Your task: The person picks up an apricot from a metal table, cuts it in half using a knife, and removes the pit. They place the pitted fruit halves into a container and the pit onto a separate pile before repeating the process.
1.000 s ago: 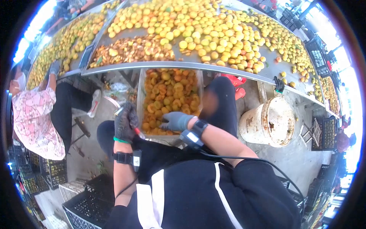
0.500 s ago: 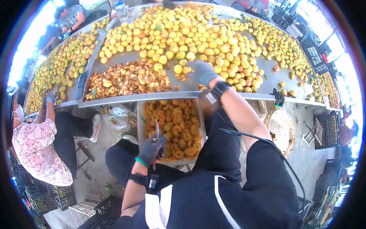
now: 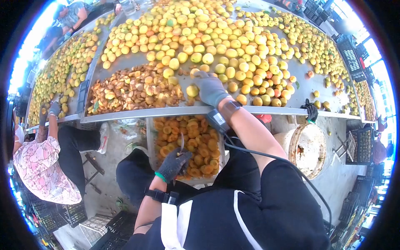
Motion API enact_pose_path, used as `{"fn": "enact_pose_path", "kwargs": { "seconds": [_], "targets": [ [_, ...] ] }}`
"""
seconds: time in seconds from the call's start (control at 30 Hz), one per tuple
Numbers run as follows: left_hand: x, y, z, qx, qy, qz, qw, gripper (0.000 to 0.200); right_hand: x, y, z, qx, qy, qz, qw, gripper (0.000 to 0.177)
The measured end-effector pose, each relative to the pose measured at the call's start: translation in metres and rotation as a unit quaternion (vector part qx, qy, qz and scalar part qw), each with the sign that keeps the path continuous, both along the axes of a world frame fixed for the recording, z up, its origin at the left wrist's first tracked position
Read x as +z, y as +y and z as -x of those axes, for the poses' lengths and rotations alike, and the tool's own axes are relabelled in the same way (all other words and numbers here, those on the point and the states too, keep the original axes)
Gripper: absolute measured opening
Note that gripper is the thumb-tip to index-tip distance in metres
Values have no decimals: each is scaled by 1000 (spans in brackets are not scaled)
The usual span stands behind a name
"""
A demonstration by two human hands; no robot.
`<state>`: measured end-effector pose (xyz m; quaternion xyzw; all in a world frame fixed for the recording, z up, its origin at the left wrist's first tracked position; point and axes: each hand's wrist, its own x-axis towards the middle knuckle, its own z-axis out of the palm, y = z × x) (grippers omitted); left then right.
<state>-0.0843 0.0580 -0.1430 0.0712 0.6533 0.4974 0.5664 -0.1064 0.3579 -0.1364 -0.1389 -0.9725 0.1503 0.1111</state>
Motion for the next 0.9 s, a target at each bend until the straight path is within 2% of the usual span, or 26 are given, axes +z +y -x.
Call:
{"fn": "enact_pose_path", "kwargs": {
  "seconds": [0.13, 0.2, 0.23, 0.3, 0.33, 0.4, 0.43, 0.5, 0.53, 0.57, 0.6, 0.63, 0.67, 0.7, 0.73, 0.77, 0.8, 0.87, 0.9],
  "targets": [
    [-4, 4, -4, -5, -6, 7, 1000, 26, 9, 5, -16, -19, -45, -17, 999, 45],
    [-3, 5, -5, -2, -8, 14, 1000, 25, 7, 3, -16, 60, 45, -46, 996, 42],
    [-4, 3, -5, -1, -5, 17, 1000, 25, 11, 0, -14, 61, 47, -43, 996, 42],
    [-9, 1, -5, 0, -23, 14, 1000, 23, 19, -8, -9, 117, -56, -30, 991, 38],
    [-11, -1, -6, 2, -19, 15, 1000, 23, 18, -11, -5, 119, -52, -29, 991, 38],
    [-13, -6, -5, 23, -41, 30, 998, 22, 14, -17, 2, 27, 15, -75, 997, 34],
    [-9, -8, -5, 27, -40, 31, 998, 22, 18, -19, 2, 31, 16, -75, 997, 34],
    [0, -17, -10, 40, 0, 29, 999, 26, 32, -33, -11, 36, 149, 170, 973, 36],
    [-1, -20, -7, 46, -6, 33, 998, 26, 38, -38, -22, 39, 143, 175, 973, 36],
    [-3, -19, -1, 72, 102, -25, 992, 25, 43, -43, -38, 61, 63, 448, 890, 38],
    [-5, -21, 1, 95, 206, -77, 971, 23, 44, -55, -54, 69, -27, 684, 726, 40],
    [8, -19, 3, 45, 339, -42, 939, 23, 45, -71, -70, 66, -39, 690, 720, 40],
    [26, -14, 6, -7, 466, -8, 885, 24, 46, -88, -84, 80, -53, 696, 711, 39],
    [31, -13, 3, -3, 458, 2, 889, 24, 44, -104, -96, 93, -66, 705, 700, 37],
    [35, -7, 0, -51, 526, 37, 848, 27, 40, -118, -101, 94, -73, 709, 696, 37],
    [39, -4, -5, -100, 589, 71, 799, 32, 36, -131, -105, 88, -25, 695, 714, 32],
    [45, -4, -11, -100, 583, 78, 803, 32, 33, -140, -111, 81, 23, 679, 729, 28],
    [54, -4, -19, -123, 533, 17, 837, 41, 32, -140, -118, 76, 21, 690, 719, 25],
    [42, -6, -20, -93, 538, -65, 835, 44, 32, -135, -120, 62, 29, 721, 689, 25]
  ]
}}
